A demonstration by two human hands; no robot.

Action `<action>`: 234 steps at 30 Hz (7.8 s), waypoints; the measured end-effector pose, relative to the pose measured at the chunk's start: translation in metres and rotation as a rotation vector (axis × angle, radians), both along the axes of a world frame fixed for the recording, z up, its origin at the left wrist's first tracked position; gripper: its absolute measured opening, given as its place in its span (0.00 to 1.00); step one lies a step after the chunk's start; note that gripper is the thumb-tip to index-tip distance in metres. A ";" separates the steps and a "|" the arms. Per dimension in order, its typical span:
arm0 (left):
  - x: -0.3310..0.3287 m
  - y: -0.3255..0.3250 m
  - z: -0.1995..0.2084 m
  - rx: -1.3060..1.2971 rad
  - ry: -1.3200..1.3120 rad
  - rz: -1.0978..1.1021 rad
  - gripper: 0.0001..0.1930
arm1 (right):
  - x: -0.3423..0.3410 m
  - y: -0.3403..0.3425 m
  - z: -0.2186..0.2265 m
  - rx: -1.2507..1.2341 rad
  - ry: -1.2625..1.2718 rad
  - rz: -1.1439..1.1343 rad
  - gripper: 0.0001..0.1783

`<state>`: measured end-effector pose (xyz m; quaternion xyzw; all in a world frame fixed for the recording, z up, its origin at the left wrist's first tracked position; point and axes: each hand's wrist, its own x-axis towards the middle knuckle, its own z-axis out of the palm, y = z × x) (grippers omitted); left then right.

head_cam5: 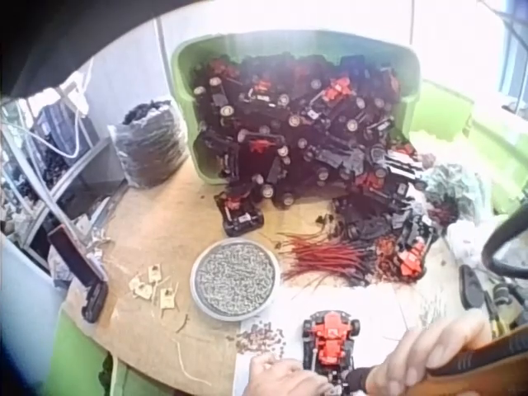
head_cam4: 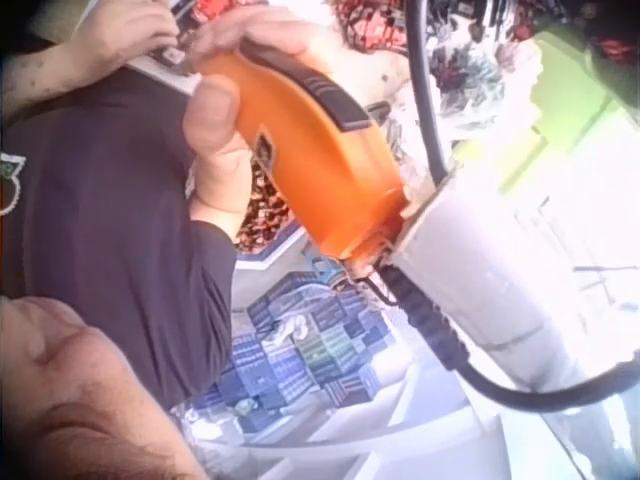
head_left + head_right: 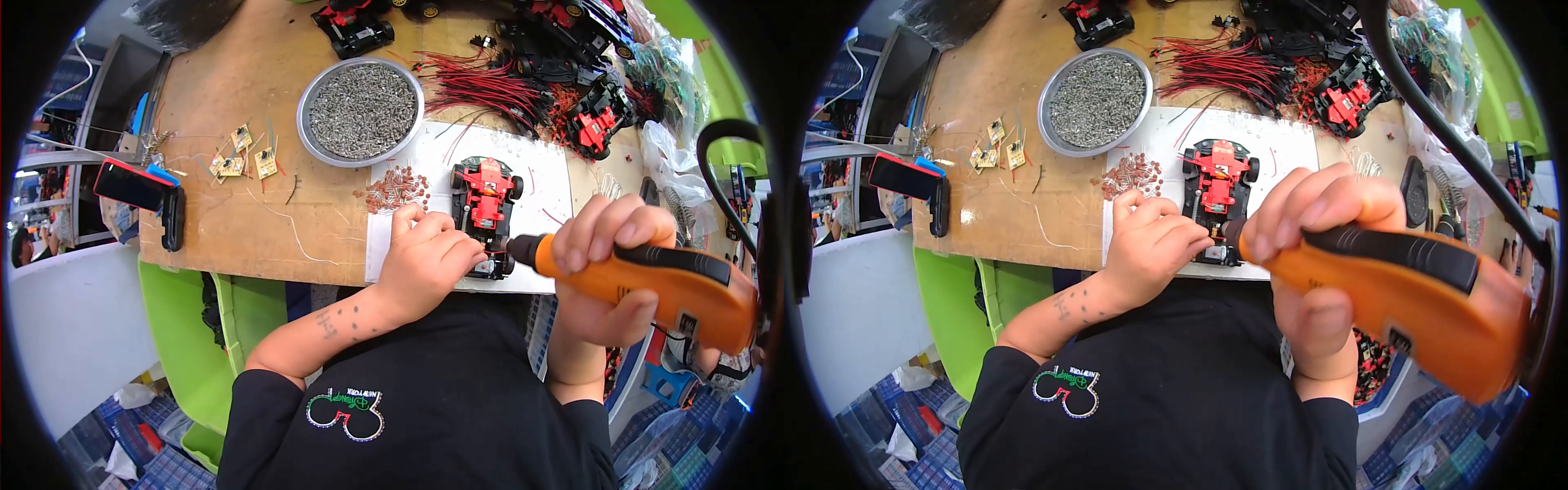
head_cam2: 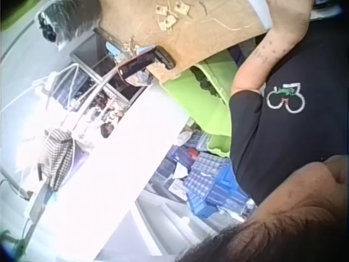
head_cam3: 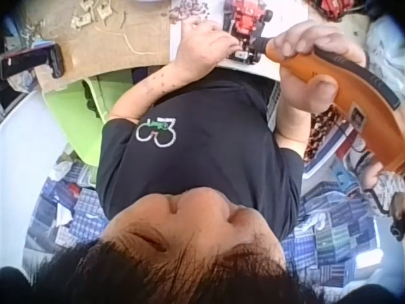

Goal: The person assembles toy cars by installing internal components such as circuit boards and gears into the chassis with a power screwdriver, then soldering wires with a soldering iron.

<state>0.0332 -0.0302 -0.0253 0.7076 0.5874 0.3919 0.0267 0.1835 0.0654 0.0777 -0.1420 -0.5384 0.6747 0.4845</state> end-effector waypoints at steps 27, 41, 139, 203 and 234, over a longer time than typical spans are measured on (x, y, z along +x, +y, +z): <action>0.005 -0.004 -0.014 0.077 -0.077 -0.098 0.11 | -0.017 0.003 -0.021 0.112 -0.107 -0.001 0.26; 0.001 0.007 -0.003 -0.004 0.048 -0.013 0.12 | -0.005 -0.009 0.007 -0.070 -0.110 0.009 0.34; -0.017 0.056 0.014 -0.486 -1.386 -0.047 0.09 | 0.185 0.045 -0.076 -0.353 -0.269 -0.489 0.26; 0.000 0.029 0.008 -0.549 -0.378 0.049 0.05 | 0.100 -0.029 -0.094 0.127 -0.611 -0.230 0.15; -0.008 0.027 0.004 -0.521 -0.406 -0.040 0.04 | 0.081 -0.023 -0.095 -0.026 -0.454 -0.231 0.26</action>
